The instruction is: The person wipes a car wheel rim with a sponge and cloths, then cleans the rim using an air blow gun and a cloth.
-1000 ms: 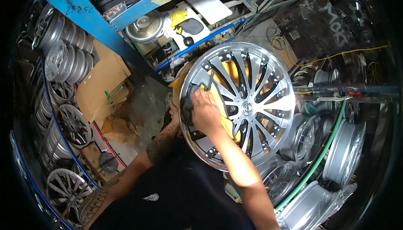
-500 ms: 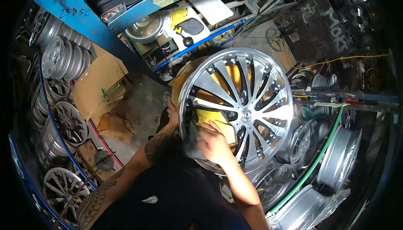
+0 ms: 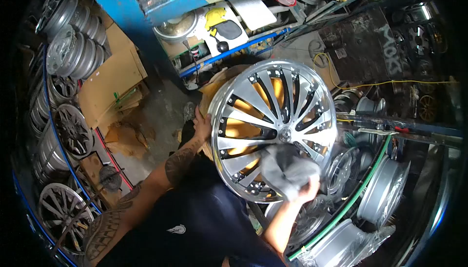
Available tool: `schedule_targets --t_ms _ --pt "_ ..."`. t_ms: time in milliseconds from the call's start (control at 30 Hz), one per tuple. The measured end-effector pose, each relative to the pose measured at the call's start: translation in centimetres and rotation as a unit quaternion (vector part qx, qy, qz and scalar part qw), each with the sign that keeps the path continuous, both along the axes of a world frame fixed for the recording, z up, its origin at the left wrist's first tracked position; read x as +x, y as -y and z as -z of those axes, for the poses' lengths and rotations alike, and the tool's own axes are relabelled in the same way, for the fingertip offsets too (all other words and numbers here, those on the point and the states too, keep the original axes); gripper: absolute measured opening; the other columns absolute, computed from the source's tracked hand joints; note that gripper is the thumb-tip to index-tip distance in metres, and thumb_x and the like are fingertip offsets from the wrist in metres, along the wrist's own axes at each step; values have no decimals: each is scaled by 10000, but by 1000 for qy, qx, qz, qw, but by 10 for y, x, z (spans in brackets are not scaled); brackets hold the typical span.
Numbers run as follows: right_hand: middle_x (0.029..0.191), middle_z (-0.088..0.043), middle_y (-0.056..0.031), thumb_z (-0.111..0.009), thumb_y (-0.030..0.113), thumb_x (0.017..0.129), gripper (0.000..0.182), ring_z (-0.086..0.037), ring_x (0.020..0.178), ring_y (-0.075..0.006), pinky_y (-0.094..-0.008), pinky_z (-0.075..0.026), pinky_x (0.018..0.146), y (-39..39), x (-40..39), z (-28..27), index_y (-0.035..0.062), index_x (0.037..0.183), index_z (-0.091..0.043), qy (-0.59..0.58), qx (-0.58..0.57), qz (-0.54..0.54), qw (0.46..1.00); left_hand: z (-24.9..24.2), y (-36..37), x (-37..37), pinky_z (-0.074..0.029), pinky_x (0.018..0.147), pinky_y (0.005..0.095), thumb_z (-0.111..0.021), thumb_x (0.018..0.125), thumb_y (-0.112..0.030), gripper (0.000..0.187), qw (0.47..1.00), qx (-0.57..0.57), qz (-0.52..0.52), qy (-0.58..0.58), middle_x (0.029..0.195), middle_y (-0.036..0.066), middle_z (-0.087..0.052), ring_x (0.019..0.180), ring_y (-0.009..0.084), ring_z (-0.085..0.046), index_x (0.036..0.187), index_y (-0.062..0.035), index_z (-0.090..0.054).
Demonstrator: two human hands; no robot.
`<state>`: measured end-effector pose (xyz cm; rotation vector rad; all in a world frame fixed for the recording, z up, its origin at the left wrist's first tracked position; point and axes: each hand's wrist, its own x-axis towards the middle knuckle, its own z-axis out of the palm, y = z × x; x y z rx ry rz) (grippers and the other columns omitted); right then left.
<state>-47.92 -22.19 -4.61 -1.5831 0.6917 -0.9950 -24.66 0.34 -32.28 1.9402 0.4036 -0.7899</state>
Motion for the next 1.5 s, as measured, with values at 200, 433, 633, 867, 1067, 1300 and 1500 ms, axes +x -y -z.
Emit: schedule_targets --t_ms 200,433,633,867,1067,1300,1500 --pt "1387 -647 -190 -597 80 917 396 -593 1322 -379 -443 -456 1126 -77 141 12 30 1304 -662 -265 -244 -327 873 3 1 3 -340 1114 635 -503 1041 -483 790 1000 -3 -2 -1 1497 346 -343 1336 558 -401 1649 -308 -30" --pt "1165 -707 -225 -616 158 973 291 -666 1110 -329 -422 -475 1023 -90 141 31 -71 1138 -687 -398 -72 -343 848 2 -2 5 -305 1154 587 -515 1035 -480 817 1000 -31 -1 1 1515 347 -320 1346 551 -393 1650 -310 -5" --pt "1171 -687 -123 -633 318 918 344 -652 1142 -299 -482 -497 1050 -35 98 18 65 1150 -647 43 398 -48 915 8 -6 11 -285 1174 561 -555 1022 -454 861 998 -65 2 7 1512 366 -339 1385 547 -365 1654 -283 5" --pt "1271 -678 -155 -605 325 959 460 -649 1173 -305 -454 -490 1066 -40 58 3 -7 1276 -632 4 383 -86 920 -3 -32 21 -422 1105 471 -618 945 -286 811 992 -106 4 63 1499 290 -464 1349 398 -515 1633 -131 -218" --pt "1209 -688 -112 -647 264 933 384 -641 1154 -265 -442 -491 1044 -19 54 -15 29 1236 -653 85 313 52 944 -75 -56 37 -481 997 317 -586 958 -120 506 958 -275 -16 81 1251 105 -642 1100 180 -617 1440 -12 -477" --pt "1236 -690 -132 -669 261 940 439 -645 1176 -266 -428 -503 1049 12 68 -64 9 1298 -633 165 262 10 951 -172 -47 45 -488 939 279 -566 990 -48 251 912 -351 14 210 1092 20 -696 1054 96 -607 1222 -20 -656" --pt "972 -727 -69 -767 196 871 320 -658 909 -172 -328 -512 813 -61 101 -45 -48 1073 -729 -75 176 -326 926 -302 -35 25 -329 1170 486 -773 830 -115 843 704 -316 389 503 1555 221 -372 1468 373 -345 1533 -51 -313"
